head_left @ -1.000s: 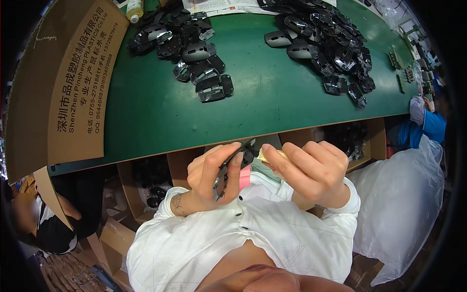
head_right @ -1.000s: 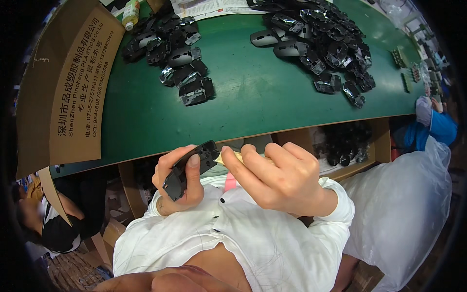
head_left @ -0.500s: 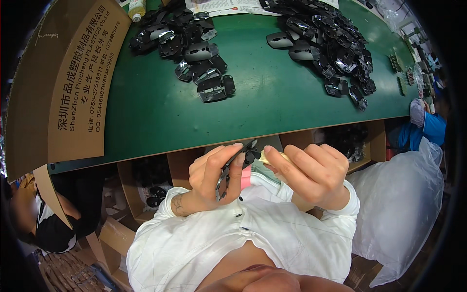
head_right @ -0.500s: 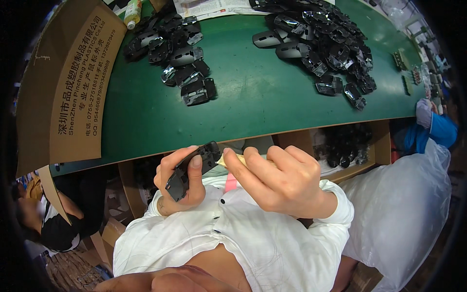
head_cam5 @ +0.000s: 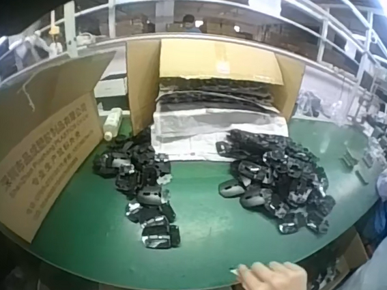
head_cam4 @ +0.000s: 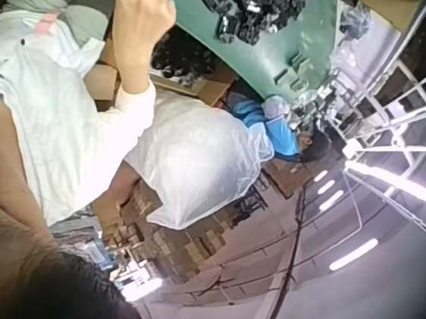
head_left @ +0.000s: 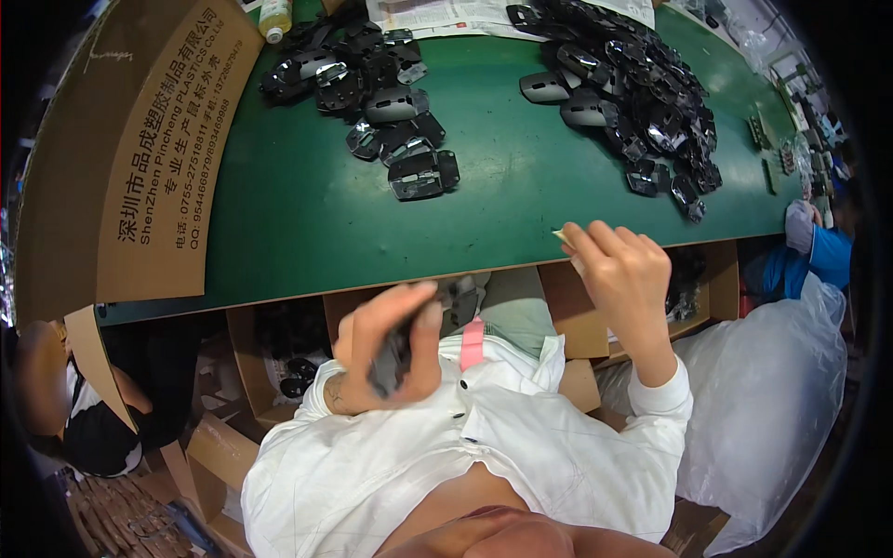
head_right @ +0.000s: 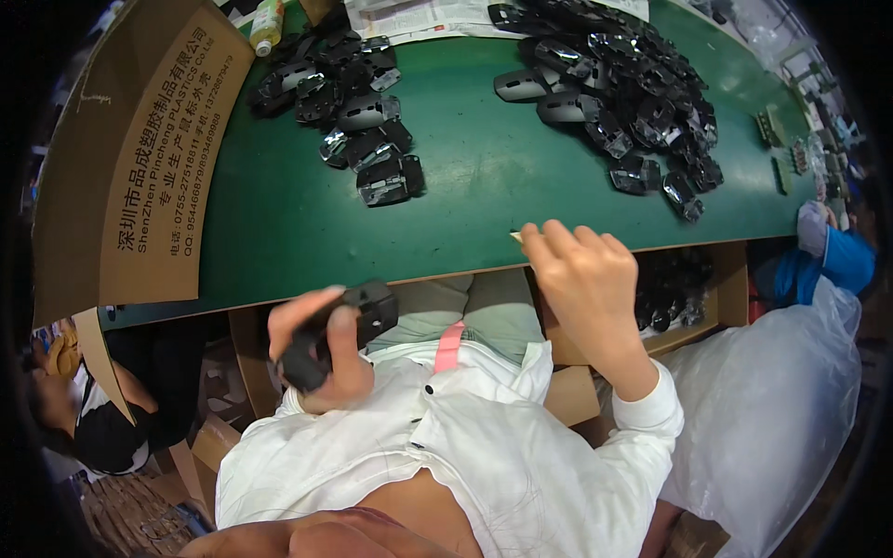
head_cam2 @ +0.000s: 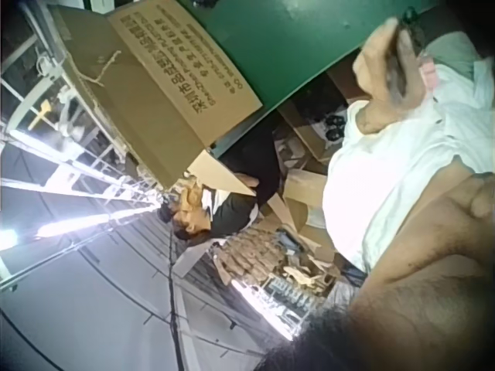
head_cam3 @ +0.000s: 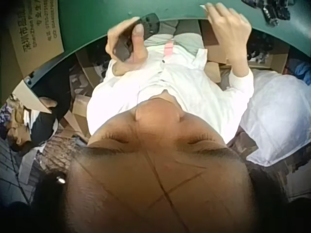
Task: Cleaning and deburring black plastic electronic components using a scraper tool at a manual assembly station.
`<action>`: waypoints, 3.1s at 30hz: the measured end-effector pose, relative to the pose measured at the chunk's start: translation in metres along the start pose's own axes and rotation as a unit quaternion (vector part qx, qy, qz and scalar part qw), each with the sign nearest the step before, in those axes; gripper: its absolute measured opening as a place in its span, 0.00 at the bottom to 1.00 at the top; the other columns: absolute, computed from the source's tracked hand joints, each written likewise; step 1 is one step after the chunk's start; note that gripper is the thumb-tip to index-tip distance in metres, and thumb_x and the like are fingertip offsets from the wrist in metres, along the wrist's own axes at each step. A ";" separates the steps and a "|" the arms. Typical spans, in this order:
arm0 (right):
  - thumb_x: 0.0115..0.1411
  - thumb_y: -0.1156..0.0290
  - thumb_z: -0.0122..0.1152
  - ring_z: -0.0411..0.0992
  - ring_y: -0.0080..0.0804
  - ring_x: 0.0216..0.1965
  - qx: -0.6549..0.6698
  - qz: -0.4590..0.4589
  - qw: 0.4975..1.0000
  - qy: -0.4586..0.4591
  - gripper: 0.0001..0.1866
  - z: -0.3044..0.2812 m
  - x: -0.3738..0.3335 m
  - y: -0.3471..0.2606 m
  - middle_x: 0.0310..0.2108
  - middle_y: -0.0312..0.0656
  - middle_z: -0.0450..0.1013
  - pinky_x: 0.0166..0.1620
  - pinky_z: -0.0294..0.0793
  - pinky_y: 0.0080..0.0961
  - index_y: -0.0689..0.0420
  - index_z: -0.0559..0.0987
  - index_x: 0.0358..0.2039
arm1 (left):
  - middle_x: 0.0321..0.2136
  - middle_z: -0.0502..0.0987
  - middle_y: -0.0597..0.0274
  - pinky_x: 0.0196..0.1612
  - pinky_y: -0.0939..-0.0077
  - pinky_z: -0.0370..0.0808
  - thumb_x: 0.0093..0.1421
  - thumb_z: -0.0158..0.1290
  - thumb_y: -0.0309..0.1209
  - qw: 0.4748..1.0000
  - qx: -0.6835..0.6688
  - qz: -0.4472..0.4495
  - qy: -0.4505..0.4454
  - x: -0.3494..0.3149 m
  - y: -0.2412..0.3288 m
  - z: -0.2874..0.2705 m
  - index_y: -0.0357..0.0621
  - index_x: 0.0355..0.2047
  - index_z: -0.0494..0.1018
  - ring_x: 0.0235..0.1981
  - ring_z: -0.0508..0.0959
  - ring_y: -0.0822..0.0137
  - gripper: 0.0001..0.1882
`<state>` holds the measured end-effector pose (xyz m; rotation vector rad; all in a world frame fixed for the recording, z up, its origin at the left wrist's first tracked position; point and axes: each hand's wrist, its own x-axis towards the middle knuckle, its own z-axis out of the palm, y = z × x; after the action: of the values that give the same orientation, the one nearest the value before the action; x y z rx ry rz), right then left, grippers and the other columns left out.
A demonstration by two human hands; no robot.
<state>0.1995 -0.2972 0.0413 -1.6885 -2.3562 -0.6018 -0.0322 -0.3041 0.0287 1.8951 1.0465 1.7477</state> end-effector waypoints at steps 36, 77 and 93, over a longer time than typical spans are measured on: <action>0.52 0.75 0.62 0.72 0.28 0.30 0.545 0.037 0.837 0.043 0.11 0.175 0.170 0.212 0.35 0.41 0.79 0.38 0.70 0.23 0.62 0.83 0.37 | 0.34 0.75 0.66 0.49 0.68 0.65 0.53 0.57 0.27 0.947 0.315 0.029 -0.055 -0.029 -0.130 0.033 0.47 0.27 0.75 0.39 0.70 0.63 0.02; 0.44 0.65 0.73 0.62 0.21 0.18 0.381 -0.032 0.912 0.150 0.12 0.012 -0.005 -0.062 0.24 0.32 0.72 0.21 0.64 0.16 0.50 0.84 0.31 | 0.29 0.79 0.59 0.22 0.84 0.69 0.59 0.55 0.22 0.981 -0.072 -0.179 0.000 -0.030 -0.015 -0.005 0.35 0.47 0.70 0.17 0.70 0.74 0.15; 0.45 0.64 0.71 0.59 0.20 0.18 0.285 -0.073 0.945 0.146 0.09 0.005 0.000 -0.056 0.23 0.32 0.72 0.20 0.60 0.17 0.48 0.86 0.30 | 0.29 0.81 0.57 0.21 0.85 0.69 0.50 0.58 0.14 0.996 0.011 -0.066 -0.053 -0.028 -0.019 -0.008 0.32 0.40 0.74 0.16 0.72 0.73 0.15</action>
<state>0.1475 -0.3102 0.0245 -1.0970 -2.1635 -0.1428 -0.0438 -0.3133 -0.0021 1.8650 1.1273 1.5524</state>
